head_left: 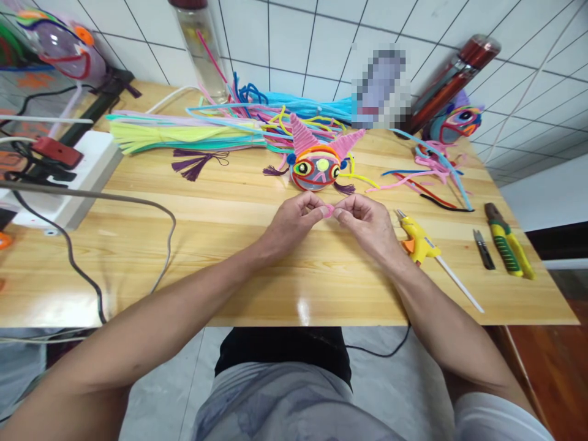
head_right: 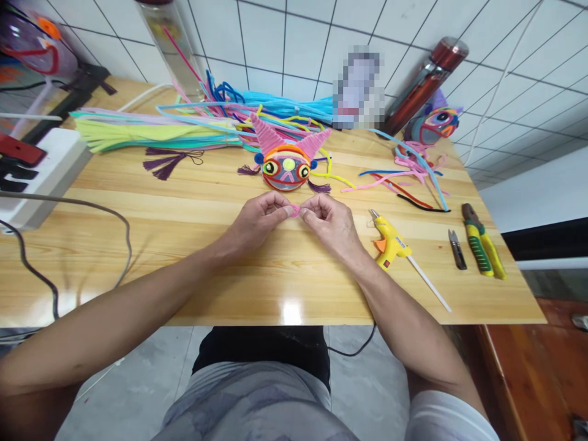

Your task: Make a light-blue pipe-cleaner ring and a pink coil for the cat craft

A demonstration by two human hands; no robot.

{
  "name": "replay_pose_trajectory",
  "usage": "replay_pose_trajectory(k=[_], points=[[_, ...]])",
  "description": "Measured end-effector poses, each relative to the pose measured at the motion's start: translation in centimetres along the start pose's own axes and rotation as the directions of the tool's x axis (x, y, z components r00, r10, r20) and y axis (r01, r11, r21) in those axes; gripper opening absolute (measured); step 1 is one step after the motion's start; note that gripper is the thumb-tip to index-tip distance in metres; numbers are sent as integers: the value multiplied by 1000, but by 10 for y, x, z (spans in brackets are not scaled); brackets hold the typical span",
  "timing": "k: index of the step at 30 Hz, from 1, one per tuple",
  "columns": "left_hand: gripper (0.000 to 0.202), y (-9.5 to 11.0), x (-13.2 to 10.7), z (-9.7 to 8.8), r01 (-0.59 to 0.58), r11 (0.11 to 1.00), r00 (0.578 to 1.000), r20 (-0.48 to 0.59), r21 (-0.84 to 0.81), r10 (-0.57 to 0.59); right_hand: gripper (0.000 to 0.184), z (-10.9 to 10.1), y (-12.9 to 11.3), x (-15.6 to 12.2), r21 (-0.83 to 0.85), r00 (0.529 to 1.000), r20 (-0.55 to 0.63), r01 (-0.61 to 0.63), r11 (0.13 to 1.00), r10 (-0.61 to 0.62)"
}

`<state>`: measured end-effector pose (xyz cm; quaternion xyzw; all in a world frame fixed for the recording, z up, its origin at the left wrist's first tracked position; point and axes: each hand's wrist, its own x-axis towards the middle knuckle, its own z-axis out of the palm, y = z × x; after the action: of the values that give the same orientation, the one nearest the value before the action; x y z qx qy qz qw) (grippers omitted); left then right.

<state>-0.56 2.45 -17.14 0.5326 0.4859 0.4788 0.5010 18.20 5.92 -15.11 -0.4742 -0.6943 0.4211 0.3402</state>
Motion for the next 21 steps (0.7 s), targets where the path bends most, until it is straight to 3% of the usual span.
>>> replay_pose_trajectory(k=[9,15,21], points=[[26,-1,0,3,-24,996,1000,-17,-85,22,23,1,-4,0,98,996,44,-80,992,76],[26,0,-3,6,-21,996,997,-80,-92,13,23,4,-4,-3,135,996,5,-89,987,89],[27,2,-2,8,13,992,999,-41,-126,-18,20,6,-7,-3,138,995,-15,-96,986,99]])
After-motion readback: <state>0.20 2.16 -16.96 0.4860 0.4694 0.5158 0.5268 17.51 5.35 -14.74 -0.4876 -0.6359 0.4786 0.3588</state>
